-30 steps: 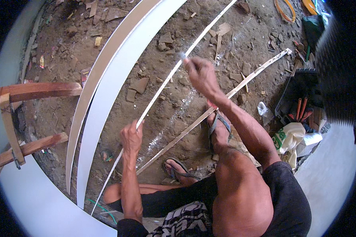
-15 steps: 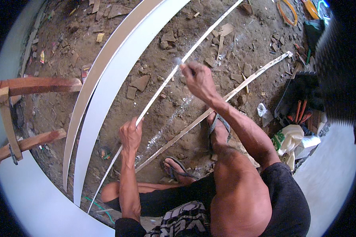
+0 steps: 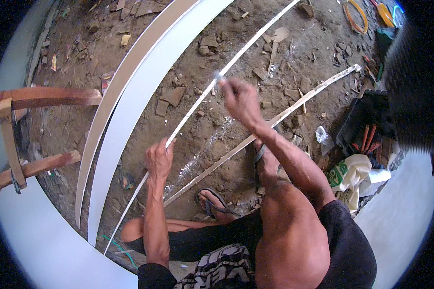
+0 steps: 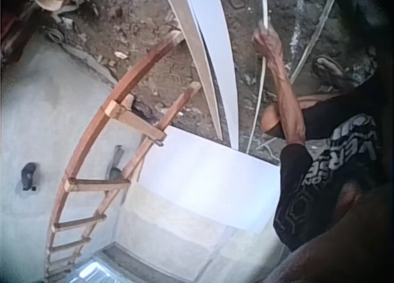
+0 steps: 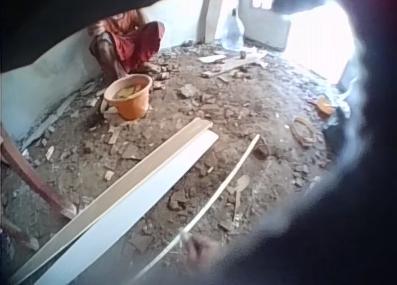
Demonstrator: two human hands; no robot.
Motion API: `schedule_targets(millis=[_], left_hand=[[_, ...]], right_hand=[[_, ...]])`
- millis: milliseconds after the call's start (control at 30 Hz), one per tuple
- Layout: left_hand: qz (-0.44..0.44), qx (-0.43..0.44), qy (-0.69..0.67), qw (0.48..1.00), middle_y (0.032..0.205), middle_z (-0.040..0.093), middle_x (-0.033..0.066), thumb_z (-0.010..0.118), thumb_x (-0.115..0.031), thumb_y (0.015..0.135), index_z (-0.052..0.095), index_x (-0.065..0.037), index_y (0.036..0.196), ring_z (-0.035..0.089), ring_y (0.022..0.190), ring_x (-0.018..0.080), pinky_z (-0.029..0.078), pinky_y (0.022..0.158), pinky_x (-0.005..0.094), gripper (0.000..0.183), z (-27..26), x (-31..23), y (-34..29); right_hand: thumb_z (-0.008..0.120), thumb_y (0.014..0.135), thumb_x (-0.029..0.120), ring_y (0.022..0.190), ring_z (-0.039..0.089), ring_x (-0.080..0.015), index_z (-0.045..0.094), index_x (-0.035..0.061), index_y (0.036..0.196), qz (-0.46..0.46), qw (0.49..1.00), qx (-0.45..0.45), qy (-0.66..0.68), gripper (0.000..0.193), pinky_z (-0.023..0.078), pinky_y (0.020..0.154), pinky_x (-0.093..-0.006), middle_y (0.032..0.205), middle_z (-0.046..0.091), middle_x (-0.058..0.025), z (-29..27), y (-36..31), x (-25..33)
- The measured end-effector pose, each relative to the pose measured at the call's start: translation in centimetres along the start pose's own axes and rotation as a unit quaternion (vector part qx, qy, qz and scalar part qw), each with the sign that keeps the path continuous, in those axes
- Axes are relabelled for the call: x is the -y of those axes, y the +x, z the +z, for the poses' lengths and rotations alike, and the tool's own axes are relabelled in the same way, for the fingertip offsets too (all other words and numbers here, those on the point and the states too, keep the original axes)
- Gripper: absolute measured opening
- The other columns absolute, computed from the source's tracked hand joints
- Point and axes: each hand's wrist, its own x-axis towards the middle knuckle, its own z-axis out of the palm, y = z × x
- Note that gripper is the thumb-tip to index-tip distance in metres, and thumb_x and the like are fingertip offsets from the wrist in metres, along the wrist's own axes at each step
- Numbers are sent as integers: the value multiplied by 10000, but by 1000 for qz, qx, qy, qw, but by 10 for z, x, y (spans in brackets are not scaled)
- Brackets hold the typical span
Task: The person uses a utility knife to score and snap a long plank into smaller pieces. They repeatedly score the plank along a straight line and then apply pressure to snap it apart.
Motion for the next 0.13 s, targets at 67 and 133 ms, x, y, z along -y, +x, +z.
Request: schedule_targets(millis=[67,133], left_hand=[[-11,22,19,1000,720,660,186,703,-208,888,697,-33,927,649,655,381,488,570,457,179,-1,0,-2],[4,25,22,999,730,663,193,701,-225,894,704,-41,970,655,651,380,488,568,463,199,-2,2,0]], right_hand=[[596,978,277,577,438,-201,598,-21,819,21,999,-28,-3,338,389,564,-376,613,500,-128,-1,8,8],[587,988,323,566,446,-179,635,52,775,-5,997,-39,-73,349,394,559,-361,614,555,-47,12,-1,-8]])
